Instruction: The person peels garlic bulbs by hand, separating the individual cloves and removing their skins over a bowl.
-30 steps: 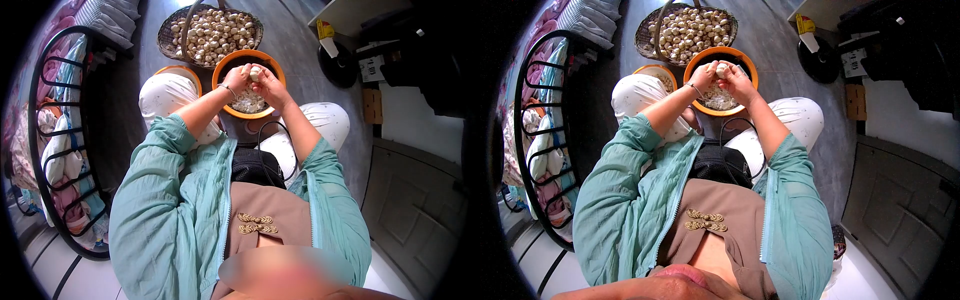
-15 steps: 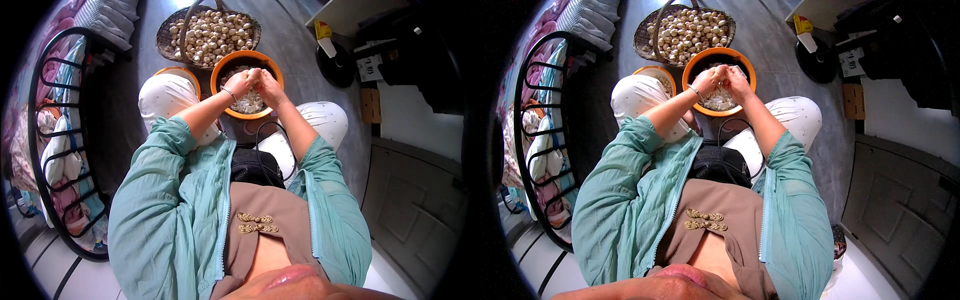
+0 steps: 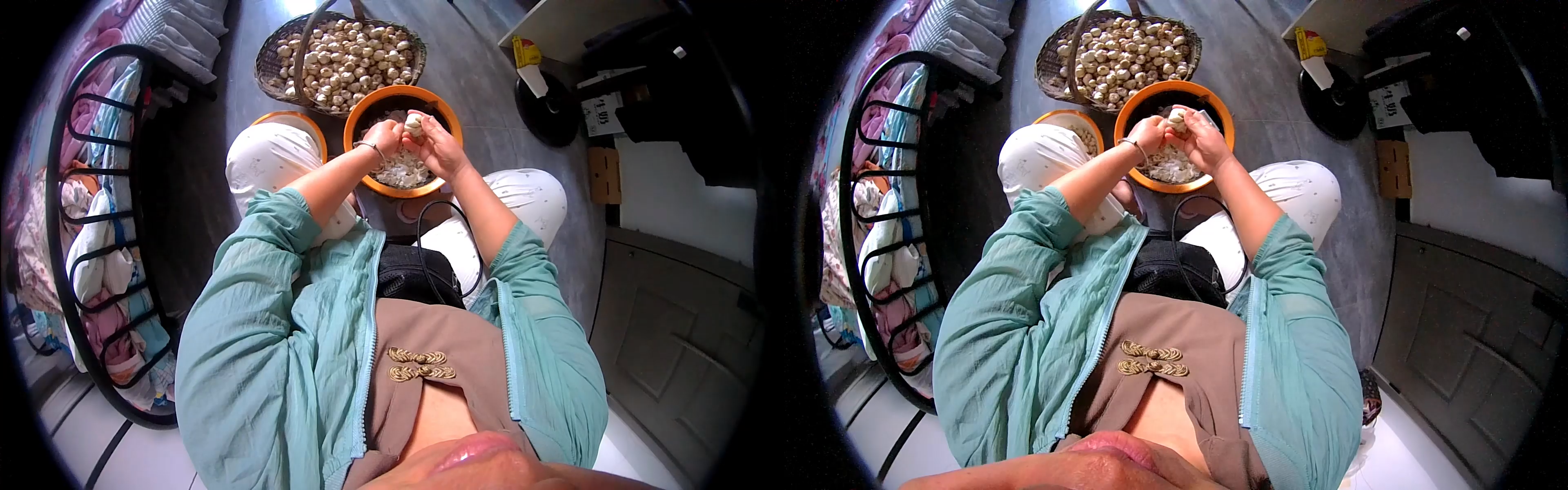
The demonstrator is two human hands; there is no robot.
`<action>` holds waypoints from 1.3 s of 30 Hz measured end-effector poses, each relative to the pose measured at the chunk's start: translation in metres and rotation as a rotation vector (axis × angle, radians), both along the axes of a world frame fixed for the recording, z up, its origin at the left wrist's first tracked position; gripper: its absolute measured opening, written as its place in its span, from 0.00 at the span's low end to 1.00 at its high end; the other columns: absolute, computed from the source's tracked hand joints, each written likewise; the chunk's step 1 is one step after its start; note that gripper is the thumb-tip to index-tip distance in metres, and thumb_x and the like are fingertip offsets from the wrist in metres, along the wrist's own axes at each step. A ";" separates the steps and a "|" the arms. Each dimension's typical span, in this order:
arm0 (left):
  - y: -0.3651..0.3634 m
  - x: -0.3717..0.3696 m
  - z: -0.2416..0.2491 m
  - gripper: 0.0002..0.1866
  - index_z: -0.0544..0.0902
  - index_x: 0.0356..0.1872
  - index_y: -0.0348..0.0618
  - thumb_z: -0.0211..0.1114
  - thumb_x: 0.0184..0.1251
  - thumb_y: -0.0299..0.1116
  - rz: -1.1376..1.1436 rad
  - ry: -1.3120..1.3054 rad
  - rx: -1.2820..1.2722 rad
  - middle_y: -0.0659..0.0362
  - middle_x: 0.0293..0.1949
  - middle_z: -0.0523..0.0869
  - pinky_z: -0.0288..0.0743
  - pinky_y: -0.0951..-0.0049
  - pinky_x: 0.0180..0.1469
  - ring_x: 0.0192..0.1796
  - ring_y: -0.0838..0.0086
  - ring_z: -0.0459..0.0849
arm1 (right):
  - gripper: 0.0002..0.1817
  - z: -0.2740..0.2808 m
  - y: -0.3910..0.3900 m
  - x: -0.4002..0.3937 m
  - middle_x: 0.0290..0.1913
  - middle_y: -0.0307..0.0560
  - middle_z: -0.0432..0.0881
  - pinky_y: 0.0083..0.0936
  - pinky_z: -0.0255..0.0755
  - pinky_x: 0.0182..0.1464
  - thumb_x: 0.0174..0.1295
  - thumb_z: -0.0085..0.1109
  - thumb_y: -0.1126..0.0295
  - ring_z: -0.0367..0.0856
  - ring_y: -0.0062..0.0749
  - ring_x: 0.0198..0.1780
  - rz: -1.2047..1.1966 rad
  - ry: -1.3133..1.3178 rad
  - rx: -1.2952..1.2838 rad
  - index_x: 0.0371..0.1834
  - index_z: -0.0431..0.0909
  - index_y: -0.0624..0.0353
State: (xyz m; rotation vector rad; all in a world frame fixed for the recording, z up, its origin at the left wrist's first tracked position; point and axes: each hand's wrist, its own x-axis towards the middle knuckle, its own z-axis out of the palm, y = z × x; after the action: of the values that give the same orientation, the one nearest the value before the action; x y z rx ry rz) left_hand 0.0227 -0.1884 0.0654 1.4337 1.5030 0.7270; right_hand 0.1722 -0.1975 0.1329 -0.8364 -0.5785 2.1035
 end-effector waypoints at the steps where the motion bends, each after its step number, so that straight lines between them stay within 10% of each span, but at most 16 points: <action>1: -0.002 0.001 -0.002 0.23 0.80 0.32 0.37 0.48 0.71 0.48 0.007 0.057 -0.026 0.57 0.21 0.79 0.74 0.66 0.32 0.26 0.71 0.79 | 0.13 -0.003 0.001 0.002 0.39 0.37 0.78 0.23 0.77 0.41 0.71 0.43 0.60 0.78 0.25 0.36 -0.002 -0.001 -0.001 0.49 0.72 0.53; 8: -0.002 0.004 0.036 0.30 0.78 0.37 0.36 0.48 0.67 0.59 0.049 -0.379 -0.316 0.57 0.29 0.81 0.75 0.69 0.34 0.30 0.72 0.79 | 0.12 -0.022 0.008 0.010 0.36 0.35 0.79 0.17 0.73 0.31 0.69 0.47 0.57 0.77 0.18 0.32 0.040 -0.172 0.075 0.44 0.72 0.51; 15: -0.010 0.004 0.041 0.17 0.74 0.37 0.37 0.47 0.70 0.42 -0.096 0.213 0.422 0.44 0.28 0.81 0.72 0.56 0.29 0.31 0.49 0.80 | 0.12 -0.020 0.003 0.001 0.36 0.35 0.76 0.17 0.72 0.34 0.70 0.45 0.59 0.75 0.19 0.32 0.010 -0.075 0.088 0.48 0.69 0.52; 20: -0.001 0.001 0.033 0.13 0.75 0.32 0.38 0.50 0.69 0.38 -0.038 0.461 0.738 0.49 0.23 0.80 0.72 0.62 0.22 0.24 0.56 0.80 | 0.14 -0.002 -0.001 0.002 0.37 0.38 0.76 0.17 0.73 0.36 0.71 0.42 0.59 0.75 0.21 0.34 0.087 0.032 0.067 0.51 0.68 0.55; 22: -0.005 0.003 0.052 0.12 0.76 0.30 0.40 0.54 0.68 0.37 0.161 -0.418 -0.158 0.59 0.20 0.77 0.69 0.72 0.19 0.18 0.71 0.76 | 0.16 -0.005 0.000 0.003 0.37 0.39 0.76 0.17 0.73 0.37 0.71 0.41 0.59 0.75 0.22 0.35 0.081 0.039 0.073 0.53 0.68 0.56; 25: -0.004 0.001 0.035 0.13 0.78 0.30 0.43 0.54 0.68 0.41 0.061 -0.441 -0.509 0.66 0.18 0.73 0.66 0.79 0.19 0.17 0.81 0.71 | 0.15 -0.017 0.003 0.004 0.40 0.42 0.76 0.20 0.75 0.40 0.71 0.41 0.60 0.77 0.24 0.36 0.060 0.048 0.082 0.51 0.69 0.57; 32: -0.003 0.003 0.053 0.26 0.76 0.30 0.39 0.48 0.67 0.56 0.117 -0.527 -0.447 0.61 0.21 0.77 0.67 0.75 0.19 0.18 0.78 0.73 | 0.10 -0.012 0.006 0.002 0.42 0.44 0.78 0.28 0.78 0.43 0.70 0.44 0.65 0.80 0.30 0.41 -0.051 0.005 0.002 0.48 0.69 0.56; 35: -0.005 0.009 0.044 0.30 0.76 0.42 0.38 0.47 0.66 0.61 -0.053 0.088 -0.038 0.52 0.30 0.82 0.74 0.71 0.28 0.28 0.66 0.82 | 0.10 -0.006 0.001 0.001 0.41 0.42 0.78 0.29 0.76 0.47 0.70 0.42 0.64 0.78 0.28 0.43 -0.048 -0.030 0.029 0.46 0.70 0.55; 39: -0.010 0.007 0.054 0.27 0.79 0.36 0.40 0.42 0.69 0.55 -0.116 0.231 0.308 0.46 0.34 0.83 0.74 0.59 0.38 0.39 0.51 0.81 | 0.12 -0.022 0.014 0.009 0.41 0.39 0.76 0.29 0.72 0.48 0.71 0.39 0.62 0.77 0.25 0.42 0.230 0.135 0.235 0.48 0.70 0.54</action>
State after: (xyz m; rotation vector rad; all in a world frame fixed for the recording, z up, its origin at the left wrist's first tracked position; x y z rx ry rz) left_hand 0.0297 -0.1986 0.1193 1.8749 1.5110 0.7658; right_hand 0.1815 -0.1838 0.1109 -0.5108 -0.8630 2.2225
